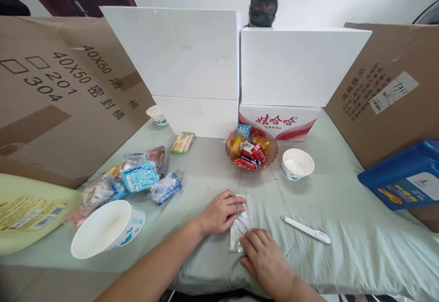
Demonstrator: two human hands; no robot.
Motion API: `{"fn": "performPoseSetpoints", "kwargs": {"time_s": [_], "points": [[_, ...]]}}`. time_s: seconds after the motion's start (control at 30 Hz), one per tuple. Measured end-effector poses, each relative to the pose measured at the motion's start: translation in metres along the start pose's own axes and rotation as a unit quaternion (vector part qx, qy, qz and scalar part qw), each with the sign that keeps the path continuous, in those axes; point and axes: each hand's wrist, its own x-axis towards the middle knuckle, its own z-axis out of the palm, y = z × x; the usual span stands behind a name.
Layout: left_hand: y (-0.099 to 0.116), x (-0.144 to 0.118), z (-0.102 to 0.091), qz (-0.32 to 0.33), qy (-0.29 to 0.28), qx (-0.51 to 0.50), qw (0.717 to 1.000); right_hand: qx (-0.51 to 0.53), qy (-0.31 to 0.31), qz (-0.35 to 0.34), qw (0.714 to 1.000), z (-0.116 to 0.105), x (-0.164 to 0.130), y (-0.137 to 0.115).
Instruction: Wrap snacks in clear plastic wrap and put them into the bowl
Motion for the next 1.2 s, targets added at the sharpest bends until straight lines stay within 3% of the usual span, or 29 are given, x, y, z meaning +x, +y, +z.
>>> {"fn": "performPoseSetpoints", "kwargs": {"time_s": [0.13, 0.37, 0.6, 0.77, 0.97, 1.07, 1.2], "points": [[0.0, -0.001, 0.002, 0.011, -0.01, 0.007, 1.0, -0.009, 0.003, -0.026, 1.0, 0.008, -0.002, 0.001], [0.004, -0.001, 0.002, 0.039, -0.049, -0.011, 0.998, 0.049, 0.019, -0.083, 0.995, -0.001, 0.005, 0.001], [-0.002, -0.002, 0.002, 0.01, -0.061, -0.08, 0.995, 0.001, 0.025, 0.033, 0.999, 0.002, 0.046, 0.027], [-0.005, -0.002, 0.004, 0.007, -0.014, -0.093, 0.996, -0.058, -0.001, 0.11, 0.992, 0.02, 0.067, 0.045], [-0.003, -0.002, 0.001, -0.044, 0.054, -0.183, 0.981, -0.083, 0.036, 0.127, 0.988, 0.034, 0.066, 0.042], [-0.001, -0.002, -0.003, -0.08, 0.047, -0.203, 0.975, -0.089, 0.048, 0.121, 0.988, 0.035, 0.065, 0.039], [0.002, 0.0, 0.002, -0.092, 0.033, -0.142, 0.985, -0.103, 0.056, 0.133, 0.984, 0.034, 0.066, 0.039]]}}
